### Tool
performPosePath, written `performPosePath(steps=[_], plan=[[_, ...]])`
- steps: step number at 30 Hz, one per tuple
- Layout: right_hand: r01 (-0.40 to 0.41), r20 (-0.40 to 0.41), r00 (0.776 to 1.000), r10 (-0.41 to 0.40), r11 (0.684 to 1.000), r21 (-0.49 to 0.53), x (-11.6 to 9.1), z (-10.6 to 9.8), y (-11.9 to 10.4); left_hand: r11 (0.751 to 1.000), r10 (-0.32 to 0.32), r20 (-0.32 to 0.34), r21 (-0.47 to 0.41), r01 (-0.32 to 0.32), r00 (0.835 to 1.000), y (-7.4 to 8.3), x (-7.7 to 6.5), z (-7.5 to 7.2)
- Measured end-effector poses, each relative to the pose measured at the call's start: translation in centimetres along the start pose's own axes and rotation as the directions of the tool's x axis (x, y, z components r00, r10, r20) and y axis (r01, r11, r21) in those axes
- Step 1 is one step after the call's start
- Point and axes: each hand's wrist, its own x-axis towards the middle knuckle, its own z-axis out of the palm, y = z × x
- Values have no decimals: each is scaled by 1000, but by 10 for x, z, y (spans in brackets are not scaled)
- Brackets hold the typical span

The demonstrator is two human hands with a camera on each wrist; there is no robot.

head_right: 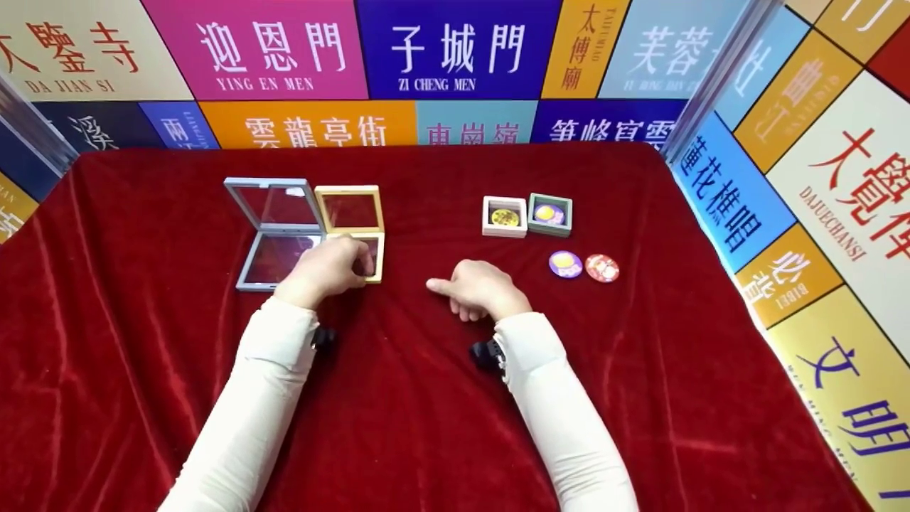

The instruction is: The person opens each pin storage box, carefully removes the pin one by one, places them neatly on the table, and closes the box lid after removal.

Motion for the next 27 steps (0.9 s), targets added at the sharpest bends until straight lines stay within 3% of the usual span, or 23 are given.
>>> performPosePath(steps=[3, 6, 8, 11, 13, 14, 16, 22, 27], plan=[[18, -26, 999, -19, 999, -26, 2, -4, 0, 1000, 11, -16, 9, -11, 1000, 2, -1, -3], [46, -125, 990, -59, 994, -101, 3, -13, 4, 1000, 22, -47, -5, -22, 999, 5, -4, -7], [59, -234, 967, -96, 985, -162, 3, -21, 9, 999, 32, -64, -20, -33, 997, 7, -5, -9], [61, -379, 914, -141, 975, -215, 0, -34, 16, 998, 47, -73, -36, -49, 996, 10, -6, -12], [59, -434, 887, -159, 970, -234, -2, -41, 21, 998, 55, -79, -33, -58, 995, 11, -6, -12], [55, -440, 884, -160, 969, -242, -3, -44, 23, 998, 59, -85, -30, -62, 995, 12, -6, -12], [44, -421, 893, -158, 962, -268, -4, -47, 27, 998, 63, -95, -23, -66, 993, 12, -5, -11], [54, -248, 960, -132, 953, -300, -3, -45, 32, 996, 80, -89, -29, -83, 993, 12, -4, -10], [49, -189, 976, -106, 957, -287, 0, -40, 29, 994, 97, -78, -43, -101, 992, 14, -4, -8]])
